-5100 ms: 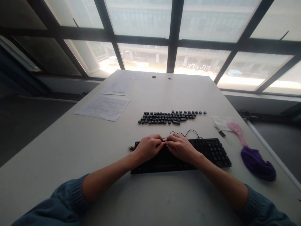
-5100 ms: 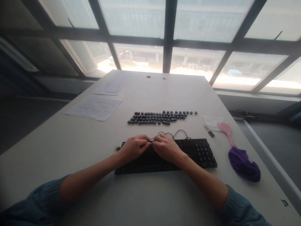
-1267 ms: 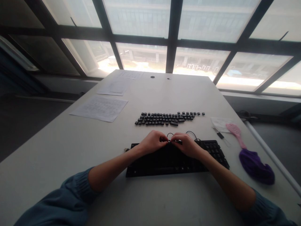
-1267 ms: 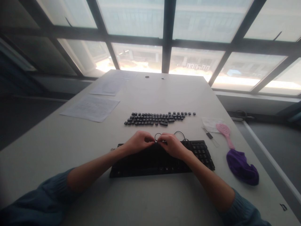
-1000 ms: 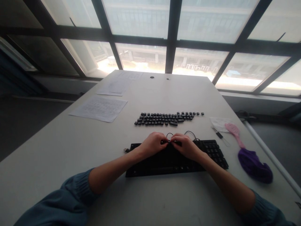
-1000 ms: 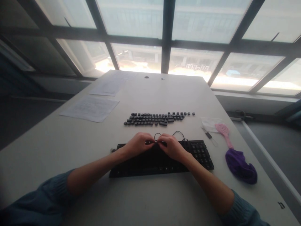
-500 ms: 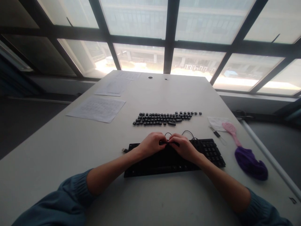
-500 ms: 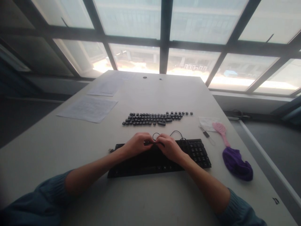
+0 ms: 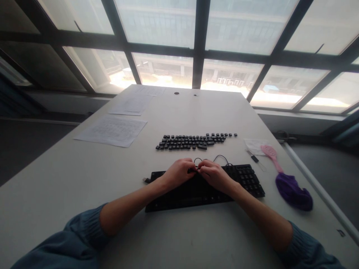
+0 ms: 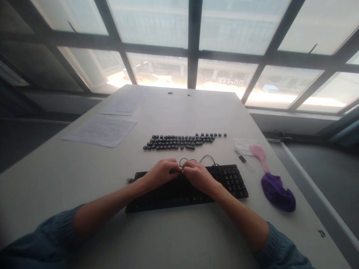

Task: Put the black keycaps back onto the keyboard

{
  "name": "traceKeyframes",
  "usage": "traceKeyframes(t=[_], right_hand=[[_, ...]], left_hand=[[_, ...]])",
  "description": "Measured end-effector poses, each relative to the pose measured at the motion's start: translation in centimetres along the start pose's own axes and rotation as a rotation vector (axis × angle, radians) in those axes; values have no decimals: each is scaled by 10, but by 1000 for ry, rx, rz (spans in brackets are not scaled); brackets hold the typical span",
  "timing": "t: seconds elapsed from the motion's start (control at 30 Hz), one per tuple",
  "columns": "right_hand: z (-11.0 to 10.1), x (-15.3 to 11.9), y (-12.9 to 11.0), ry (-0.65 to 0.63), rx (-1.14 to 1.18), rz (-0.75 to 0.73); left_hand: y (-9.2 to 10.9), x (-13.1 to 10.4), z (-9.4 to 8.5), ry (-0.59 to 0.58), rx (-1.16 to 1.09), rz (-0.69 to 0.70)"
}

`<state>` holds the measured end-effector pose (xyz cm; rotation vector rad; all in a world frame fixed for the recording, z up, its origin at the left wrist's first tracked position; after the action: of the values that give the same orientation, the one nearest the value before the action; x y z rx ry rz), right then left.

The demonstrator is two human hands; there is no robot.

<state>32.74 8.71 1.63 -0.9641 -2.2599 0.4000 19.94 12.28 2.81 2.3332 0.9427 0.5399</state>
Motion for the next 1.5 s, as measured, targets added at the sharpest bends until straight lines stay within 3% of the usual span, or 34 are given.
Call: traceKeyframes(t=[0.7,1.23,1.5], right_hand=[[0,0,7,-11,142,102],[0,1,1,-13,52,104],[-16,-7,13,-27,-58,292]], left_hand=[[1,-3,3,5,-5,20],[-3,-4,5,-32,48,-21],[-4,-6,10,-44,65,0]])
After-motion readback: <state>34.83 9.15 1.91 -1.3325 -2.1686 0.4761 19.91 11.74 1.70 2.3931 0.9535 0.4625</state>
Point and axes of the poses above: each hand's wrist, its own x-axis towards the middle knuckle, its own z-axis out of the palm, y = z × x, the point moved 7 cm from there along x, towards the middle knuckle
